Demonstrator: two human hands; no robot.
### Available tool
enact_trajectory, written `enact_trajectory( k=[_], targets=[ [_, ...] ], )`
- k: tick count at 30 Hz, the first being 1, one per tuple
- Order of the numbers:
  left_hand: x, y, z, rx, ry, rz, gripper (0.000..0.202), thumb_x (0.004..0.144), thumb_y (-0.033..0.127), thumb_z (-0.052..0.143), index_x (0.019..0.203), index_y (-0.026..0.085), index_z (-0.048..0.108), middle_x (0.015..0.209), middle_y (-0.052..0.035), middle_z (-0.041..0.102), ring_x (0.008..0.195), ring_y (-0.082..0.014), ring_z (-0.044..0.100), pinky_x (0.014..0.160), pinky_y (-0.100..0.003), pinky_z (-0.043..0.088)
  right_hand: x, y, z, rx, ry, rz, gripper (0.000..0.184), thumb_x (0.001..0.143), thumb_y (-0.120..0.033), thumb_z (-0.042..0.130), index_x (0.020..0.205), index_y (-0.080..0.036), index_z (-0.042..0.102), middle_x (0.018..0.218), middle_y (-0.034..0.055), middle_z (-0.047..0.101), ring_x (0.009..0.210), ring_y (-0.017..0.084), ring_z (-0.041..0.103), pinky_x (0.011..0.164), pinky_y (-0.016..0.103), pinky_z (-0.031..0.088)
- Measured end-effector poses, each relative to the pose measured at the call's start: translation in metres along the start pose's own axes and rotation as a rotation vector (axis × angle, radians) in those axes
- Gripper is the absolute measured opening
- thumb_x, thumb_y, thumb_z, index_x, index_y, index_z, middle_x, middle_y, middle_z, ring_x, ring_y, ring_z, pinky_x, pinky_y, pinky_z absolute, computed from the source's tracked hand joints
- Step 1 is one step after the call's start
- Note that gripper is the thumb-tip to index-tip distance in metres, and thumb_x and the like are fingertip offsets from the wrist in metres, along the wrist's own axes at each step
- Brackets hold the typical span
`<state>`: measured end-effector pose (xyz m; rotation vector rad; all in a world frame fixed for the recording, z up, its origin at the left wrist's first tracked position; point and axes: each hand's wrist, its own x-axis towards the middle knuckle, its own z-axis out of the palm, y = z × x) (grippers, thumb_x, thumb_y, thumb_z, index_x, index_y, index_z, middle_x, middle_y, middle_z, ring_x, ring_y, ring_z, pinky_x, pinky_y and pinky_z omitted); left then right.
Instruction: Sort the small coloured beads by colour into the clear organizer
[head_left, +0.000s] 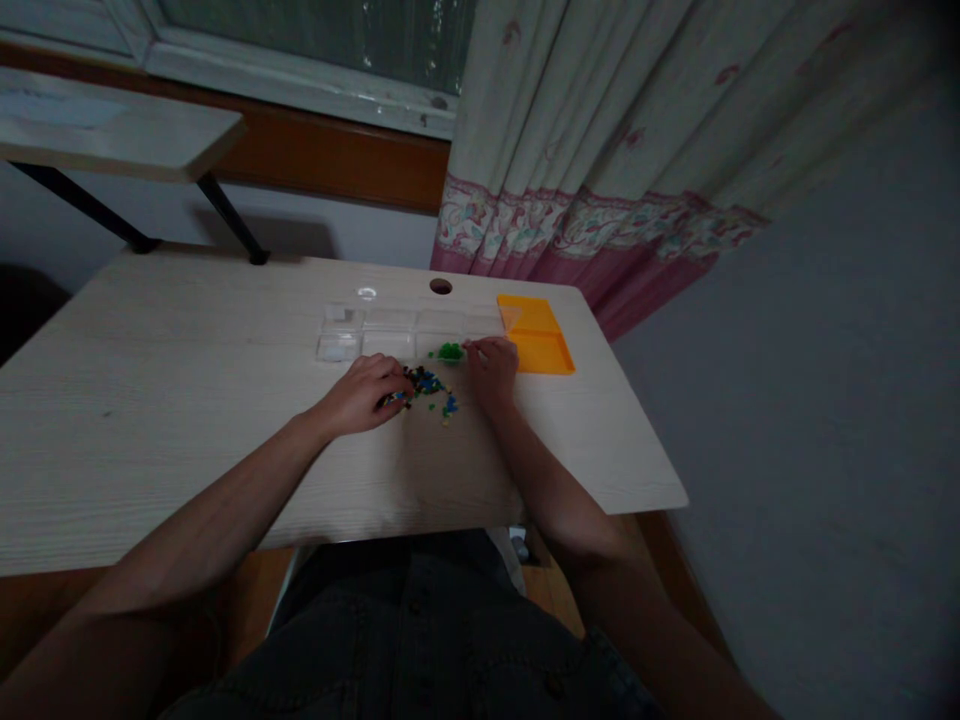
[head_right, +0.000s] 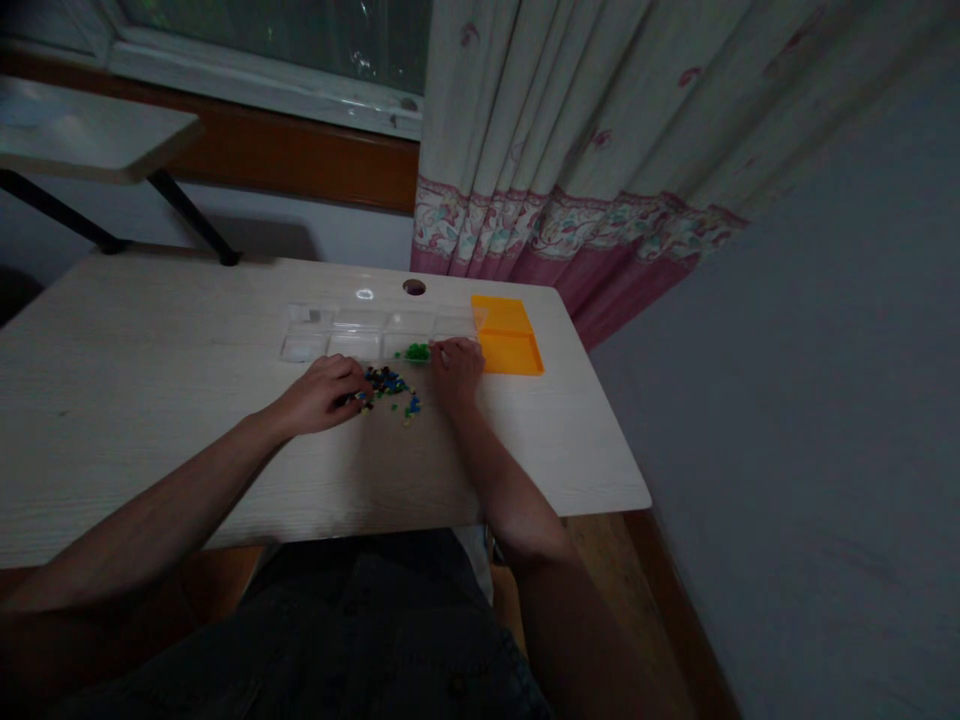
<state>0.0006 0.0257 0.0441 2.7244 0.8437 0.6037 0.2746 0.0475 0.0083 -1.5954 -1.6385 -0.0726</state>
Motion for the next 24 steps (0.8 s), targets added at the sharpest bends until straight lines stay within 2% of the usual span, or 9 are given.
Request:
enact_trajectory(
  k=[9, 14, 18, 24],
  targets=[
    [0.0008, 0.004, 0.0057, 0.075, -0.016, -0.066, 0.03, 0.085, 0.049, 0.068, 0.098, 0.022, 0.068, 0.102, -0.0074, 0.061, 0.101, -0.0262, 0.053, 0.086, -0.04, 0.037, 0.0002, -0.0003, -0.0003, -0.011, -0.03, 0.011, 0.04, 0.099, -0.047, 0.048, 0.083, -0.021, 0.074, 0.09, 0.0074, 0.071, 0.093, 0.022, 0.061, 0.093, 0.04, 0.042],
    [0.0015, 0.0068, 0.0056, 0.085, -0.021, -0.064, 0.021, 0.089, 0.038, 0.061, 0.102, 0.021, 0.067, 0.102, -0.0077, 0.061, 0.101, -0.0261, 0.054, 0.085, -0.04, 0.038, -0.0004, -0.0009, -0.0009, -0.009, -0.006, -0.001, 0.035, 0.097, -0.045, 0.053, 0.083, -0.021, 0.074, 0.089, 0.007, 0.071, 0.092, 0.021, 0.061, 0.094, 0.039, 0.042],
    [0.0003, 0.0069, 0.0025, 0.092, -0.027, -0.063, 0.021, 0.086, 0.029, 0.059, 0.104, 0.021, 0.066, 0.102, -0.0083, 0.061, 0.102, -0.0273, 0.054, 0.085, -0.042, 0.038, -0.0007, -0.0031, -0.0025, 0.002, -0.028, 0.016, 0.033, 0.097, -0.042, 0.052, 0.086, -0.021, 0.074, 0.091, 0.0071, 0.071, 0.095, 0.021, 0.061, 0.095, 0.039, 0.042],
    [0.0002, 0.0071, 0.0012, 0.093, -0.023, -0.074, 0.022, 0.085, 0.031, 0.061, 0.103, 0.021, 0.067, 0.101, -0.0088, 0.061, 0.1, -0.0281, 0.055, 0.085, -0.043, 0.038, 0.0, -0.0054, -0.0034, 0.004, -0.023, 0.03, 0.033, 0.097, -0.042, 0.051, 0.084, -0.022, 0.074, 0.09, 0.0071, 0.071, 0.094, 0.021, 0.06, 0.093, 0.039, 0.042]
  ],
)
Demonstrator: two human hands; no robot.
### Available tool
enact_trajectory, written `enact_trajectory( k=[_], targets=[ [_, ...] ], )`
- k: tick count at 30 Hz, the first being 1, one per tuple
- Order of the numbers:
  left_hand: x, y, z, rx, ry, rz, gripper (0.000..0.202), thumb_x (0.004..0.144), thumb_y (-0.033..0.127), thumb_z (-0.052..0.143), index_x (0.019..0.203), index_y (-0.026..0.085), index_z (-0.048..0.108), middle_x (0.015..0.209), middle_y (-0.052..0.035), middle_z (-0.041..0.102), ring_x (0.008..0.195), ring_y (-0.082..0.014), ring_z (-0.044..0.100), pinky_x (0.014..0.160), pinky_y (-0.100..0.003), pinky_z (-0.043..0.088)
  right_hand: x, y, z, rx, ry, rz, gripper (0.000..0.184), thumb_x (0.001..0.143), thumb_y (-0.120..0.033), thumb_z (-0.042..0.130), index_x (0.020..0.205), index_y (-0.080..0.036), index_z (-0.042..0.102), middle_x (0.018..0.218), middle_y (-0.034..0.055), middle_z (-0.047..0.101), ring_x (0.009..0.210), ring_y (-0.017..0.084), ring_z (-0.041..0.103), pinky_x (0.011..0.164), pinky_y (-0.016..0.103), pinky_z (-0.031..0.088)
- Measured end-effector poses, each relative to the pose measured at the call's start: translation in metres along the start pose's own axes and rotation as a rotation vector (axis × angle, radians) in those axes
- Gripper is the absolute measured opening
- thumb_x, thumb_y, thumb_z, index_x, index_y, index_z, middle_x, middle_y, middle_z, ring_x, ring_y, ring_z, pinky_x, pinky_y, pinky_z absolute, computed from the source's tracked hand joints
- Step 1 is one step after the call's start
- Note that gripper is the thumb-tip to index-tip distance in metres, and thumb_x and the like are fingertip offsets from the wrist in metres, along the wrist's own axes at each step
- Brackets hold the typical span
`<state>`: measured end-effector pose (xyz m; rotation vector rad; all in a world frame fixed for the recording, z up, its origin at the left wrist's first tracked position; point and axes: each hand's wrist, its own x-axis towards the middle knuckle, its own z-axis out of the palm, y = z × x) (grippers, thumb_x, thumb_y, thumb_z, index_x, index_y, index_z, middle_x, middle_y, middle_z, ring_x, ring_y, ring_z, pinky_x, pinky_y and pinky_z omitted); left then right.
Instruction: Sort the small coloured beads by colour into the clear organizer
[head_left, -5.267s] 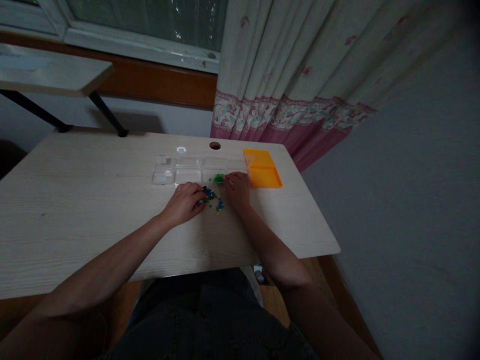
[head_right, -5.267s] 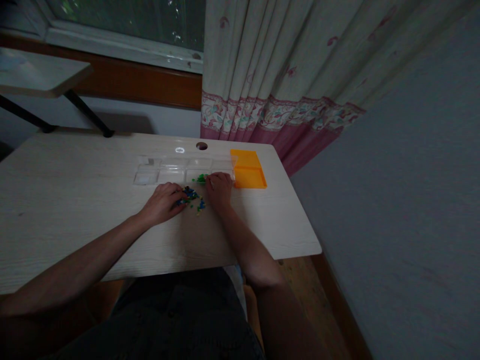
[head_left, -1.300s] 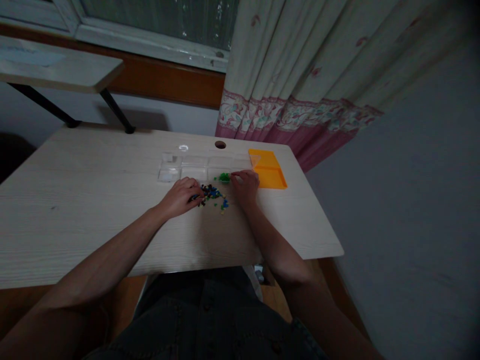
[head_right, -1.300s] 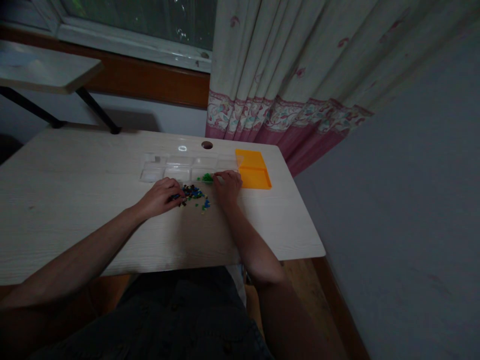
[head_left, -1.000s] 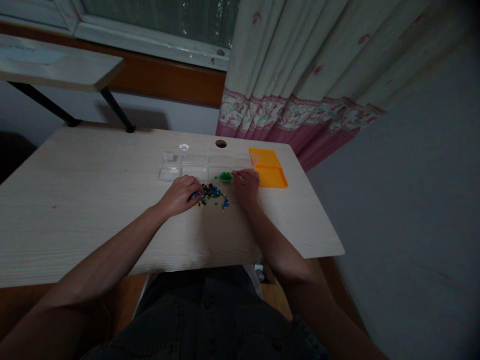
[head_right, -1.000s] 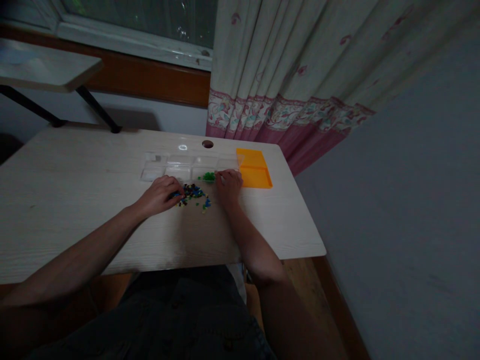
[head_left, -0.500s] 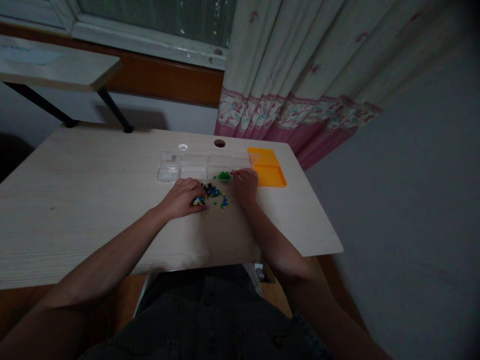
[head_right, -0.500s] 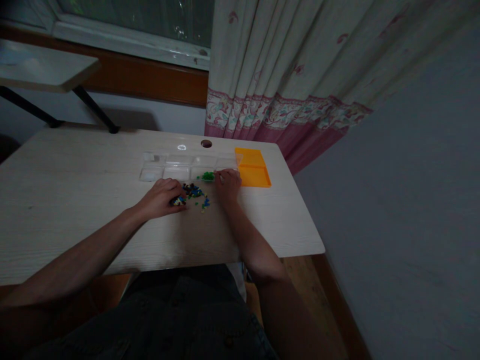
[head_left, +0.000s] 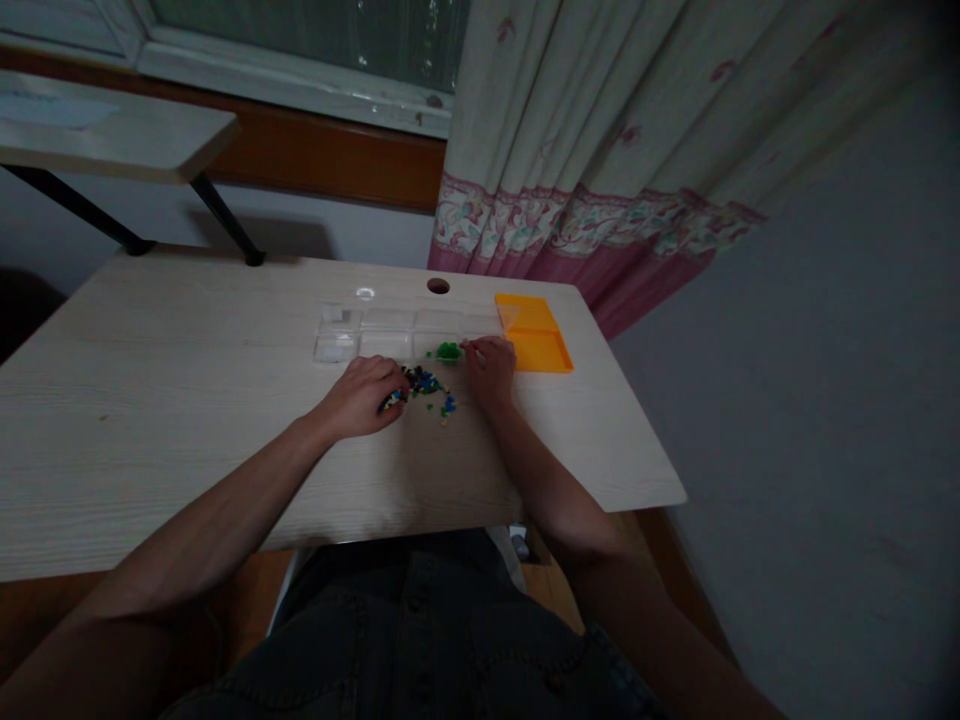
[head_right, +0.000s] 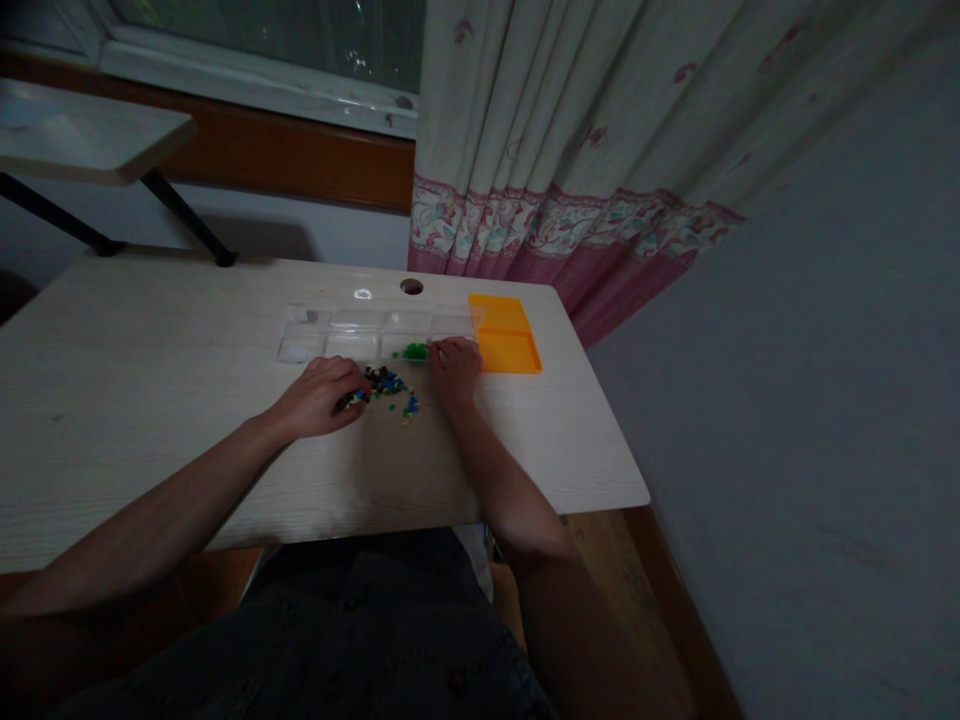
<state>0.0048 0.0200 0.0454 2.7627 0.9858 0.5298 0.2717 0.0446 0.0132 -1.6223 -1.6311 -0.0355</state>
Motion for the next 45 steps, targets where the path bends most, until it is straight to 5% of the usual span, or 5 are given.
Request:
enact_trajectory(
  k=[26, 45],
  targets=[
    [0.001, 0.004, -0.002, 0.119, 0.032, -0.065, 0.024, 0.087, 0.044, 0.064, 0.095, 0.022, 0.068, 0.096, -0.0085, 0.06, 0.094, -0.0276, 0.052, 0.081, -0.042, 0.036, 0.001, 0.002, 0.0, -0.003, -0.046, -0.026, 0.03, 0.097, -0.038, 0.052, 0.086, -0.021, 0.075, 0.09, 0.0073, 0.071, 0.093, 0.021, 0.061, 0.094, 0.04, 0.041],
    [0.007, 0.013, 0.006, 0.083, -0.013, -0.023, 0.019, 0.094, 0.036, 0.058, 0.101, 0.02, 0.066, 0.101, -0.009, 0.062, 0.098, -0.0274, 0.055, 0.08, -0.04, 0.038, 0.0, 0.004, 0.001, 0.024, -0.028, -0.034, 0.035, 0.098, -0.043, 0.051, 0.085, -0.023, 0.076, 0.089, 0.0069, 0.072, 0.092, 0.021, 0.061, 0.095, 0.04, 0.041]
  ],
)
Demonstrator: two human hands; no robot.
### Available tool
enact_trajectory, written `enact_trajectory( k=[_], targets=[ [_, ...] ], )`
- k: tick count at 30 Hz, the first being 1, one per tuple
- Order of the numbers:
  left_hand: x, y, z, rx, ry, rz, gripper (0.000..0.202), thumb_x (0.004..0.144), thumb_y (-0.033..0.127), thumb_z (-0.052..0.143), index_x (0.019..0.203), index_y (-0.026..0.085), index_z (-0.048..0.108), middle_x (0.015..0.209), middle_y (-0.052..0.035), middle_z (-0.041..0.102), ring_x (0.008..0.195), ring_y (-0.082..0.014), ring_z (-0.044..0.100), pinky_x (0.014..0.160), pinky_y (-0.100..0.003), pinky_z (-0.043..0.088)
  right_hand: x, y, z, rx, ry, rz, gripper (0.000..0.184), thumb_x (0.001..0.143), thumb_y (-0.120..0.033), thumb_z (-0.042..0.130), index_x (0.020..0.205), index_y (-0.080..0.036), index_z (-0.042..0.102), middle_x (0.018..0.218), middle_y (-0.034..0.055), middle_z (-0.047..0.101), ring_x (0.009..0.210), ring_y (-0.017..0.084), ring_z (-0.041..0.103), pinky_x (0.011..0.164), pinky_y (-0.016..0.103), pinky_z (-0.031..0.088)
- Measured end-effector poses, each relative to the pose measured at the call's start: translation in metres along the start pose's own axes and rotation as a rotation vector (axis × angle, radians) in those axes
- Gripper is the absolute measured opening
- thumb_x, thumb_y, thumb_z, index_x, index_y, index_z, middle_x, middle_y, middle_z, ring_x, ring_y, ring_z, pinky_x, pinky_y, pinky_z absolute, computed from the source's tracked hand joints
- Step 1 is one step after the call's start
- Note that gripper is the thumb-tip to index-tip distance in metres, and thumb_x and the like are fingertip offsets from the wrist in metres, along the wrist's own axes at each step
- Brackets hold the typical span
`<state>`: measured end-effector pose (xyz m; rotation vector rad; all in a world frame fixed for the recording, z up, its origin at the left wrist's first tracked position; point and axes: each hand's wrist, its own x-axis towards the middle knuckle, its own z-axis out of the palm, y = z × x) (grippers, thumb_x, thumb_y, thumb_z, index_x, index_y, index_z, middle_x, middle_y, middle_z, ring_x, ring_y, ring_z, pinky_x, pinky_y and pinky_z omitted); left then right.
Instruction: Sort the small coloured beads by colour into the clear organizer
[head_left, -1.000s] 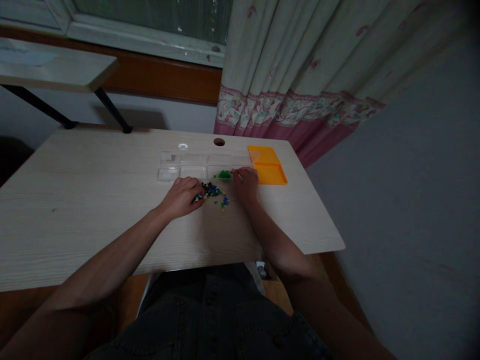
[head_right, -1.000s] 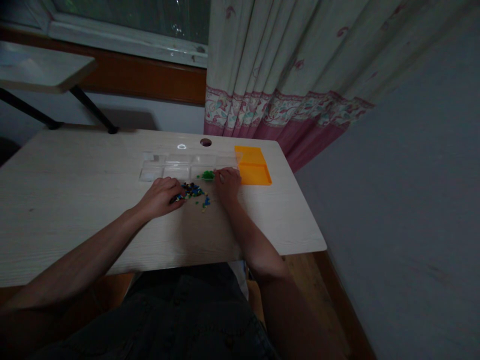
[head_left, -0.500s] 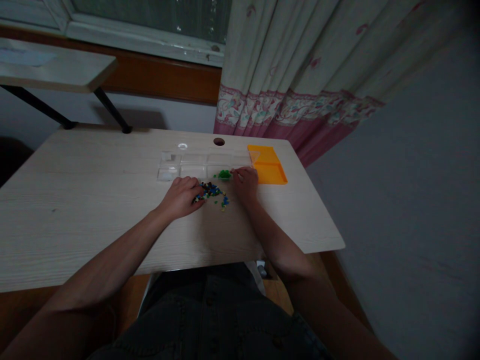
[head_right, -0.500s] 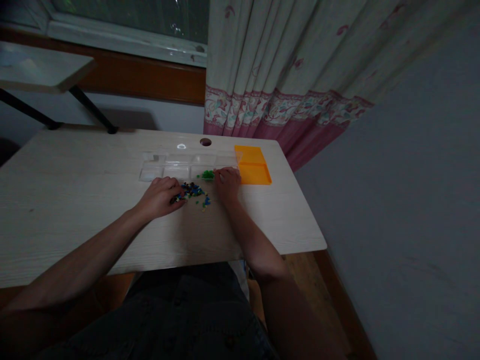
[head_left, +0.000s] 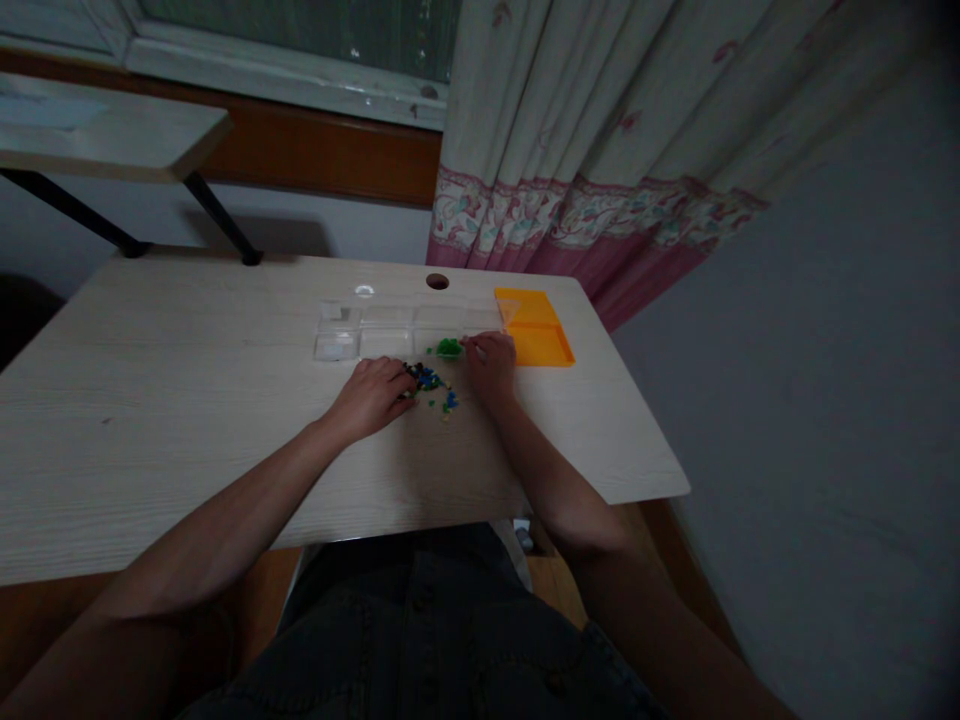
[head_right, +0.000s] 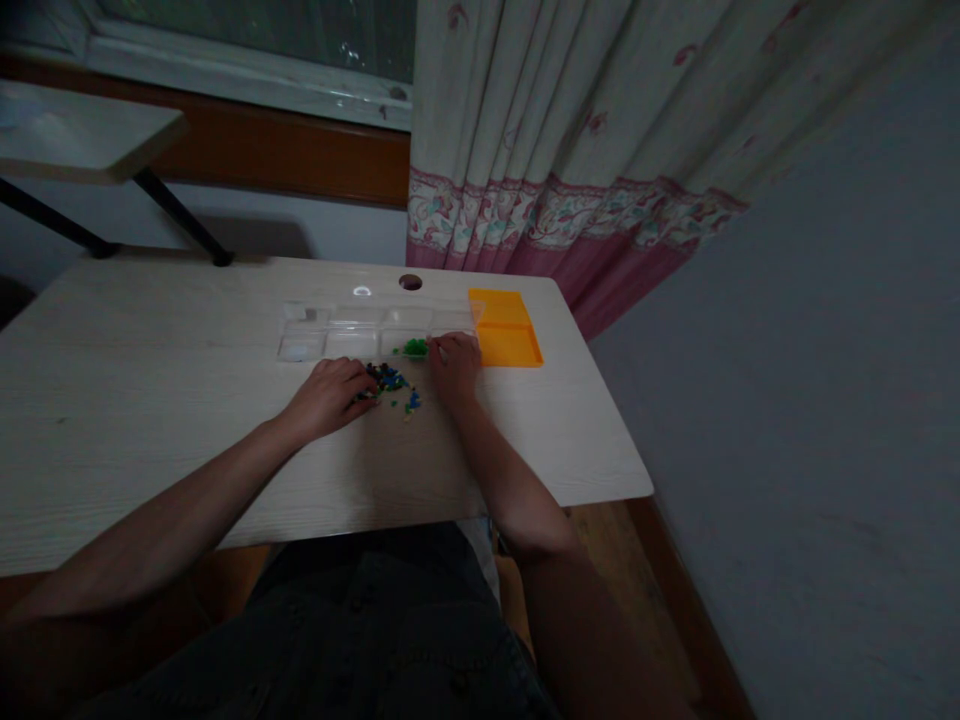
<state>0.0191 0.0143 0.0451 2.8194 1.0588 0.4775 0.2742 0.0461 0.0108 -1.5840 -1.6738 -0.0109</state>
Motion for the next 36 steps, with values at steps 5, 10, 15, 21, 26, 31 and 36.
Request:
enact_trajectory(
  k=[5, 10, 15, 21, 26, 31, 36],
  targets=[
    [0.003, 0.006, 0.005, 0.029, 0.008, 0.002, 0.021, 0.099, 0.031, 0.049, 0.095, 0.02, 0.066, 0.095, -0.0086, 0.063, 0.095, -0.0256, 0.054, 0.08, -0.04, 0.037, 0.0, -0.001, -0.001, -0.019, -0.001, 0.004, 0.036, 0.099, -0.044, 0.05, 0.086, -0.023, 0.076, 0.091, 0.007, 0.072, 0.094, 0.022, 0.06, 0.094, 0.04, 0.042],
    [0.002, 0.001, 0.01, 0.032, 0.018, -0.023, 0.017, 0.096, 0.034, 0.056, 0.097, 0.019, 0.064, 0.098, -0.0088, 0.063, 0.098, -0.0265, 0.055, 0.082, -0.039, 0.038, -0.002, -0.002, -0.002, -0.028, 0.009, -0.018, 0.033, 0.098, -0.043, 0.053, 0.087, -0.022, 0.076, 0.09, 0.0067, 0.072, 0.094, 0.021, 0.06, 0.095, 0.04, 0.042],
    [-0.001, -0.004, 0.009, 0.035, 0.017, -0.067, 0.029, 0.088, 0.046, 0.068, 0.1, 0.02, 0.063, 0.1, -0.0097, 0.063, 0.1, -0.0291, 0.056, 0.082, -0.04, 0.039, -0.003, -0.004, -0.003, -0.022, 0.01, -0.021, 0.033, 0.098, -0.042, 0.051, 0.086, -0.022, 0.075, 0.091, 0.0071, 0.071, 0.095, 0.022, 0.06, 0.096, 0.04, 0.041],
    [0.0, 0.001, 0.008, 0.066, 0.006, -0.08, 0.016, 0.092, 0.036, 0.063, 0.094, 0.021, 0.066, 0.097, -0.008, 0.063, 0.098, -0.0276, 0.056, 0.081, -0.04, 0.041, -0.003, -0.004, -0.001, -0.04, 0.022, -0.039, 0.032, 0.099, -0.04, 0.052, 0.085, -0.022, 0.075, 0.089, 0.0063, 0.071, 0.094, 0.021, 0.06, 0.095, 0.039, 0.042],
    [0.002, 0.004, 0.01, 0.093, 0.019, -0.076, 0.017, 0.093, 0.035, 0.061, 0.09, 0.019, 0.065, 0.094, -0.009, 0.063, 0.096, -0.0279, 0.056, 0.08, -0.041, 0.041, -0.006, -0.012, -0.005, -0.047, 0.03, -0.064, 0.026, 0.097, -0.036, 0.057, 0.084, -0.022, 0.074, 0.09, 0.0067, 0.07, 0.095, 0.022, 0.058, 0.093, 0.039, 0.042],
    [0.003, 0.006, 0.012, 0.089, 0.022, -0.073, 0.016, 0.093, 0.033, 0.062, 0.089, 0.018, 0.065, 0.093, -0.0099, 0.063, 0.096, -0.028, 0.057, 0.081, -0.04, 0.041, -0.015, -0.029, -0.01, -0.013, -0.055, -0.171, 0.021, 0.095, -0.036, 0.059, 0.09, -0.023, 0.075, 0.097, 0.0065, 0.07, 0.101, 0.022, 0.057, 0.094, 0.04, 0.041],
    [0.003, 0.008, 0.014, 0.095, 0.046, -0.088, 0.016, 0.094, 0.03, 0.059, 0.089, 0.016, 0.065, 0.094, -0.0114, 0.063, 0.096, -0.0287, 0.057, 0.081, -0.041, 0.042, -0.021, -0.039, -0.01, 0.083, -0.201, -0.382, 0.019, 0.093, -0.037, 0.062, 0.091, -0.025, 0.076, 0.096, 0.0051, 0.071, 0.102, 0.021, 0.057, 0.095, 0.039, 0.041]
  ],
)
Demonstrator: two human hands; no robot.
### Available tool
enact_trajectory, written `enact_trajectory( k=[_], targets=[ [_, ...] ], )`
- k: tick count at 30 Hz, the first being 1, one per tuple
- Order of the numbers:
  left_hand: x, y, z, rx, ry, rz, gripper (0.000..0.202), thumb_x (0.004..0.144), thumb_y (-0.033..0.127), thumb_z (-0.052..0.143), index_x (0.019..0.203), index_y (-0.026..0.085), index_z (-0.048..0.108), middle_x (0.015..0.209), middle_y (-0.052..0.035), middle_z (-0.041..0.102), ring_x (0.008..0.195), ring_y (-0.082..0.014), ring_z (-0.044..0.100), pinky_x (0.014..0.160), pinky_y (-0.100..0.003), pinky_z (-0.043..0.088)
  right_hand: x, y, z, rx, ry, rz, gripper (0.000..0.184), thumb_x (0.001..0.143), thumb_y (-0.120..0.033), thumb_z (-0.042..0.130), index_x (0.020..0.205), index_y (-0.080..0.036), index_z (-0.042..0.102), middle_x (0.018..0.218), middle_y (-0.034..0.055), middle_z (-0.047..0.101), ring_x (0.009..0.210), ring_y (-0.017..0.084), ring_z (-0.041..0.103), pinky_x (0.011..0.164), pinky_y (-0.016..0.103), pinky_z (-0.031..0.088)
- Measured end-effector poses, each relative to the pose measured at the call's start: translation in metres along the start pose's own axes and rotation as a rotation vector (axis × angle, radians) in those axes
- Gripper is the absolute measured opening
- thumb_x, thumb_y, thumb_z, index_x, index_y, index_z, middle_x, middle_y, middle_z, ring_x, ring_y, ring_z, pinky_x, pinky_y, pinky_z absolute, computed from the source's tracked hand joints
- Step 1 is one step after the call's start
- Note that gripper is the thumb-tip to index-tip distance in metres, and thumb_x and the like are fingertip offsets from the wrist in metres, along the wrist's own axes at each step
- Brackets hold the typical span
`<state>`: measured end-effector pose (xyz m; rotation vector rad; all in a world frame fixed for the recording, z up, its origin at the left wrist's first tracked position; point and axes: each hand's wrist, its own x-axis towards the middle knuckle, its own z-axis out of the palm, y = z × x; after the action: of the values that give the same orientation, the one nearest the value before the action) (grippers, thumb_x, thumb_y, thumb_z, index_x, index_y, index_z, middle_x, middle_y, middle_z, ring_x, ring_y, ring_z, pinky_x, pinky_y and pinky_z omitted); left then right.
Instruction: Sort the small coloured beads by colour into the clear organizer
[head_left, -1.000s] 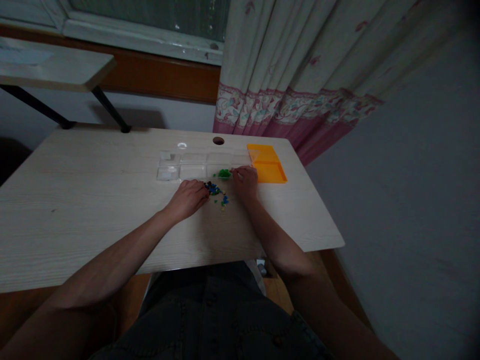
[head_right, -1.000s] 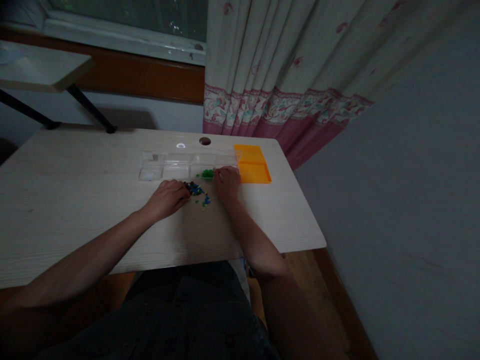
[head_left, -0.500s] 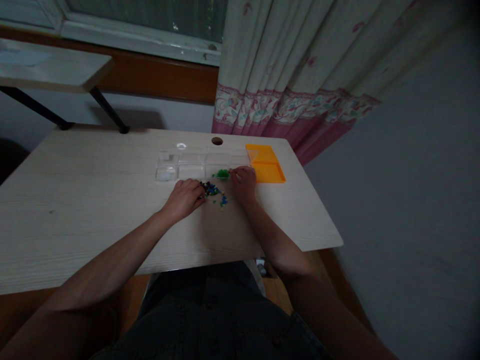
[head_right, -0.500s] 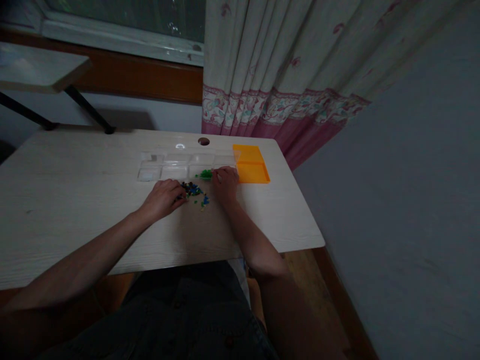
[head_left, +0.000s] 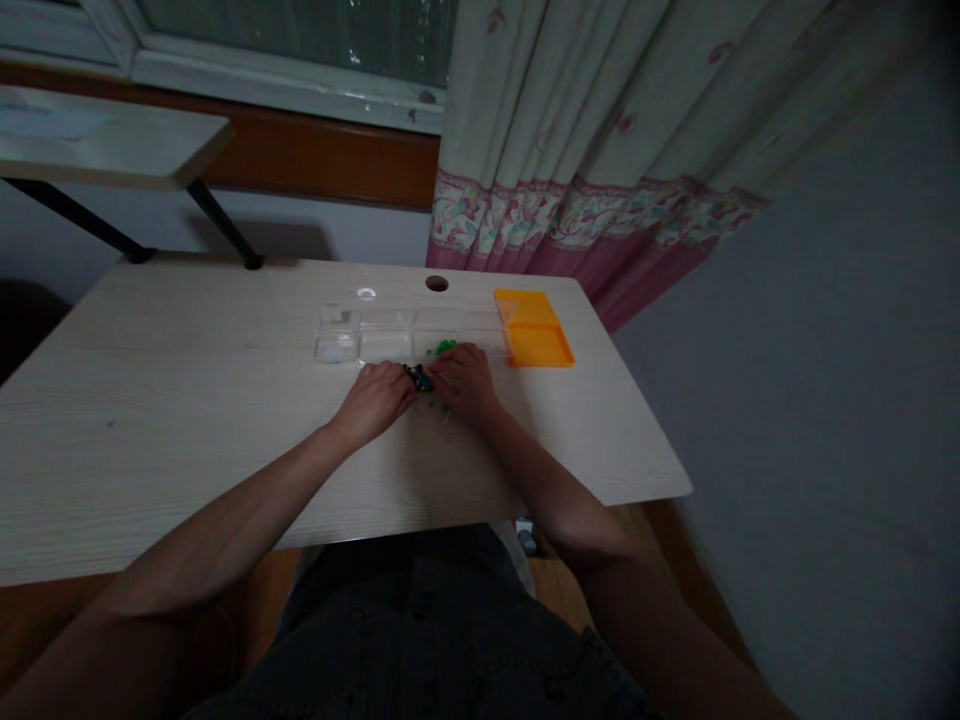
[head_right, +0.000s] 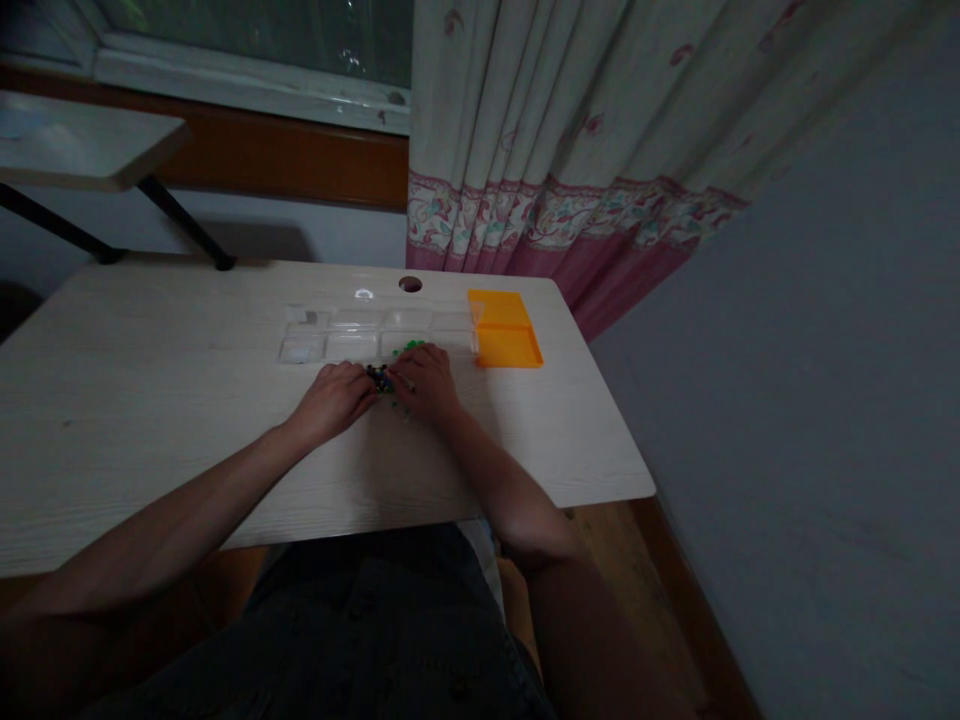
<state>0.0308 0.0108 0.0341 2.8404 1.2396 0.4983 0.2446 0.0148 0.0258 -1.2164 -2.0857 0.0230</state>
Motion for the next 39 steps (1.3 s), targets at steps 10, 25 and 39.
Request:
enact_trajectory(
  k=[10, 25, 39],
  targets=[
    [0.002, -0.011, -0.002, -0.619, 0.202, -0.088, 0.033, 0.101, 0.037, 0.044, 0.079, 0.018, 0.06, 0.079, -0.0044, 0.056, 0.081, -0.019, 0.056, 0.076, -0.033, 0.045, -0.002, -0.007, 0.005, 0.091, -0.03, -0.133, 0.026, 0.093, -0.039, 0.062, 0.112, -0.028, 0.074, 0.095, 0.0046, 0.071, 0.101, 0.021, 0.058, 0.094, 0.039, 0.043],
    [0.002, -0.014, 0.005, -0.69, 0.208, -0.189, 0.032, 0.099, 0.038, 0.045, 0.08, 0.019, 0.062, 0.081, -0.0044, 0.057, 0.081, -0.0183, 0.057, 0.077, -0.032, 0.046, 0.001, -0.003, 0.009, 0.121, 0.061, -0.064, 0.018, 0.094, -0.038, 0.063, 0.092, -0.027, 0.078, 0.086, 0.003, 0.073, 0.094, 0.019, 0.061, 0.092, 0.037, 0.046],
    [0.001, -0.018, 0.003, -0.536, 0.224, -0.156, 0.031, 0.1, 0.033, 0.043, 0.084, 0.018, 0.064, 0.084, -0.0062, 0.06, 0.086, -0.02, 0.057, 0.081, -0.034, 0.047, 0.003, 0.038, 0.007, -0.114, 0.201, 0.378, 0.018, 0.094, -0.032, 0.062, 0.09, -0.022, 0.076, 0.098, 0.0076, 0.071, 0.103, 0.023, 0.057, 0.099, 0.042, 0.04]
  ],
)
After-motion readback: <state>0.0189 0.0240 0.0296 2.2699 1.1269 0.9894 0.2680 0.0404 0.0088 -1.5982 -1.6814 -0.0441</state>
